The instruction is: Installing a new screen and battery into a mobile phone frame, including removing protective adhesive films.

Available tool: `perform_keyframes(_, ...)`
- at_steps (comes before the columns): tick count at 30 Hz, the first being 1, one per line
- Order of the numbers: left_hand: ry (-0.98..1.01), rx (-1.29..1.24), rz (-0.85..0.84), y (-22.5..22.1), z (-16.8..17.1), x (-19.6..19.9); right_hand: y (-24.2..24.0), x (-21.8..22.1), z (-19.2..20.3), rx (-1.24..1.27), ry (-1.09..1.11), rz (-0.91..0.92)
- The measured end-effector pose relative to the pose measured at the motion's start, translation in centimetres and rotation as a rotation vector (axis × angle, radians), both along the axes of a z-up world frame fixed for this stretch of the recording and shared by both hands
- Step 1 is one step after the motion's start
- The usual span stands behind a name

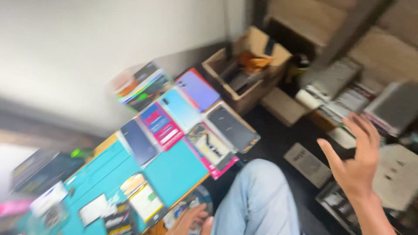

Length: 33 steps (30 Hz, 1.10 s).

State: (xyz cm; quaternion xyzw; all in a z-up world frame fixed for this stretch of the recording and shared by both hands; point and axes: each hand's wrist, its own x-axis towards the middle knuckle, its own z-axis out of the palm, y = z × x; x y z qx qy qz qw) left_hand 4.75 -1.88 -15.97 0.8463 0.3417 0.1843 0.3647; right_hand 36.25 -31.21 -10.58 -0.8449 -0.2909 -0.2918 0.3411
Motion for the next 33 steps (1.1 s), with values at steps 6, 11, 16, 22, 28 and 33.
perform_keyframes(6, -0.169, 0.220, 0.220, 3.5, 8.5, -2.5, 14.9, -11.8, 3.0, 0.189, 0.380, 0.481)
perform_keyframes(11, 0.125, 0.279, 0.536, 8.0, 5.2, -9.0, 22.6, -18.8, 2.4, 0.123, 0.753, 0.682)
perform_keyframes(16, 0.360, 0.171, 0.552, 10.2, 2.9, -12.0, 26.3, -23.3, 2.8, -0.020, 0.996, 0.787)
perform_keyframes(22, 0.224, 0.227, 0.523, 9.6, 4.3, -12.6, 28.6, -26.3, 3.3, 0.035, 1.229, 0.739)
perform_keyframes(28, -0.153, 0.210, 0.500, 6.2, 8.2, -11.0, 30.3, -28.8, 2.1, 0.082, 1.704, 0.771)
perform_keyframes(33, -0.322, -0.072, 0.326, 5.4, 8.9, -10.0, 29.8, -27.6, 1.8, 0.496, 1.721, 0.413)
